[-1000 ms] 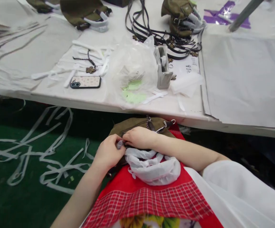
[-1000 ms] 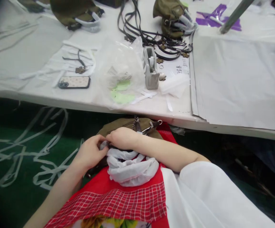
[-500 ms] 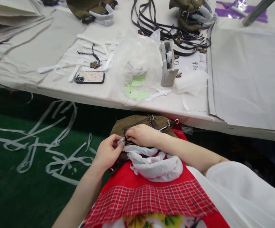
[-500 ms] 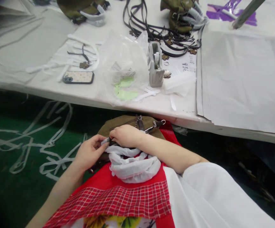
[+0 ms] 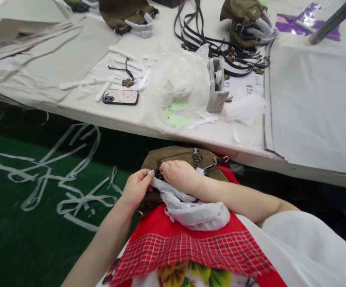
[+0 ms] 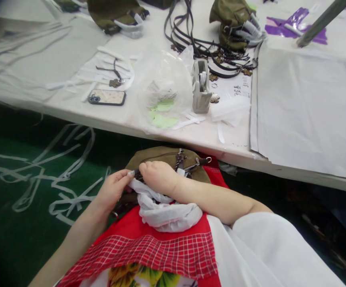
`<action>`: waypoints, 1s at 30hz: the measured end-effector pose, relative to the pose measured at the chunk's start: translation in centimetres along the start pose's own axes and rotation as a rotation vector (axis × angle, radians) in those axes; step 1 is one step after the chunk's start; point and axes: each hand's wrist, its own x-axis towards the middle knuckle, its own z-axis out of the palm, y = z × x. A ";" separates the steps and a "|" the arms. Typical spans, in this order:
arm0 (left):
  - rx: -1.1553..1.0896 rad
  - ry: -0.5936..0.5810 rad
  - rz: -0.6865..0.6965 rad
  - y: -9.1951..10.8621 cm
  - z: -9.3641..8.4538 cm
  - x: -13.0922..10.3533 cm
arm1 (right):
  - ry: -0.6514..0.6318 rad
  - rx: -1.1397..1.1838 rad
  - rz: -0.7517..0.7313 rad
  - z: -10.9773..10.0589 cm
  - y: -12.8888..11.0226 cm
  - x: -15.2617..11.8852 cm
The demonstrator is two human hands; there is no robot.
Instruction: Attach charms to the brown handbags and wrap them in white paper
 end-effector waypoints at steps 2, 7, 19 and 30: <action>-0.031 0.015 -0.003 0.2 0.2 -0.2 | -0.010 -0.023 0.020 -0.1 -0.4 0.1; 0.184 0.090 0.094 0.8 0.8 -1.0 | -0.019 -0.012 0.091 -0.1 -1.3 0.5; 0.745 0.160 0.250 1.2 0.8 -2.4 | 0.453 0.553 0.303 -0.6 2.5 1.6; 0.562 0.140 0.284 -0.7 -0.4 0.2 | 0.928 1.180 0.506 -4.5 10.6 -0.8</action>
